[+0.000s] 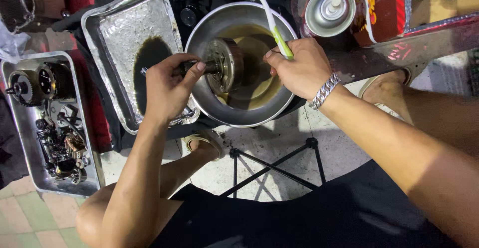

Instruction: The person scrubs a cylindrical mechanical part with a toothbrush in a metal bowl of solvent, then pours the solvent into a tray. They continue scrubbing smaller parts in the tray with a second toothbrush, rinsing and repositioning the parts throughout.

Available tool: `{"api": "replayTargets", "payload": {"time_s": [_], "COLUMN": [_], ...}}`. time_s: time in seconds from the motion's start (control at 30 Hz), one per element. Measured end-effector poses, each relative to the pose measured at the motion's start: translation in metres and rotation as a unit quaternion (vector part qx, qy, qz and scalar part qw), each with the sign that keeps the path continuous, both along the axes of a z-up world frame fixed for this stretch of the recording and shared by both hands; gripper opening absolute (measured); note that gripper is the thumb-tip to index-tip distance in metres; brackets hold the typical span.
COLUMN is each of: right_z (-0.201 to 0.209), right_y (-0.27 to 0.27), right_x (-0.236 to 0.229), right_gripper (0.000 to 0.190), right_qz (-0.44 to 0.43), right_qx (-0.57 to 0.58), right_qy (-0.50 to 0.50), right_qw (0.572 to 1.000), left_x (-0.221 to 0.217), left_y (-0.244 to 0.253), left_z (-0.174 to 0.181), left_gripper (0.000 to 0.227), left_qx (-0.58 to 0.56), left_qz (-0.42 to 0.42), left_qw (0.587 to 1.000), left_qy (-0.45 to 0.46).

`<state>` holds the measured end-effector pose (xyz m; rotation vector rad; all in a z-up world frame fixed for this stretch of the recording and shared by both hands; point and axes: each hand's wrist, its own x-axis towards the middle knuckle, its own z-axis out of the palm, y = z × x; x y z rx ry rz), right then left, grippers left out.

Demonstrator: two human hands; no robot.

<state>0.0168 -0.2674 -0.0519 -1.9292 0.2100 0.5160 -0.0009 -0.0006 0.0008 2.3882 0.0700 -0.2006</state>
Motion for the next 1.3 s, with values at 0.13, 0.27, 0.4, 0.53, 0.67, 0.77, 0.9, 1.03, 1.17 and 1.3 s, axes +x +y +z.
{"api": "replayTargets", "payload": {"time_s": [0.13, 0.27, 0.4, 0.53, 0.67, 0.77, 0.9, 1.03, 1.17, 1.3], "right_z": [-0.004, -0.008, -0.009, -0.007, -0.005, -0.006, -0.007, -0.007, -0.008, -0.003], "right_y": [-0.002, -0.004, -0.002, 0.001, -0.003, -0.001, -0.002, -0.002, -0.001, 0.000], "right_x": [-0.002, -0.002, -0.002, -0.003, -0.002, -0.006, -0.004, -0.005, -0.008, -0.006], "right_gripper": [0.026, 0.025, 0.024, 0.026, 0.024, 0.024, 0.023, 0.023, 0.024, 0.024], "right_qz": [0.007, 0.014, 0.007, 0.012, 0.021, 0.025, 0.030, 0.037, 0.039, 0.045], "right_qx": [-0.001, 0.001, 0.007, -0.004, -0.012, -0.012, -0.021, -0.004, -0.011, -0.013], "right_qy": [-0.020, -0.023, -0.009, 0.015, 0.001, 0.001, -0.007, -0.008, -0.003, 0.003], "right_qw": [1.000, 1.000, 1.000, 1.000, 1.000, 1.000, 0.999, 0.999, 0.999, 0.999], "left_x": [0.001, 0.007, 0.006, 0.008, 0.004, 0.011, 0.007, 0.003, 0.008, 0.002], "left_y": [0.004, 0.011, 0.001, -0.005, -0.008, -0.010, -0.013, -0.013, -0.017, -0.022], "left_z": [0.002, -0.003, -0.013, -0.018, -0.018, -0.020, -0.019, -0.016, -0.013, -0.010], "left_gripper": [0.029, 0.029, 0.028, 0.028, 0.032, 0.027, 0.030, 0.032, 0.031, 0.032], "left_qx": [0.015, -0.194, -0.078, -0.061, 0.033, -0.109, 0.003, 0.025, -0.030, 0.034], "left_qz": [-0.001, 0.046, 0.029, 0.047, -0.046, 0.117, -0.003, -0.063, 0.086, -0.081], "left_qw": [1.000, 0.978, 0.996, 0.996, 0.997, 0.983, 1.000, 0.994, 0.989, 0.993], "left_qy": [0.005, 0.058, 0.020, 0.044, -0.057, 0.094, -0.009, -0.090, 0.119, -0.085]}}
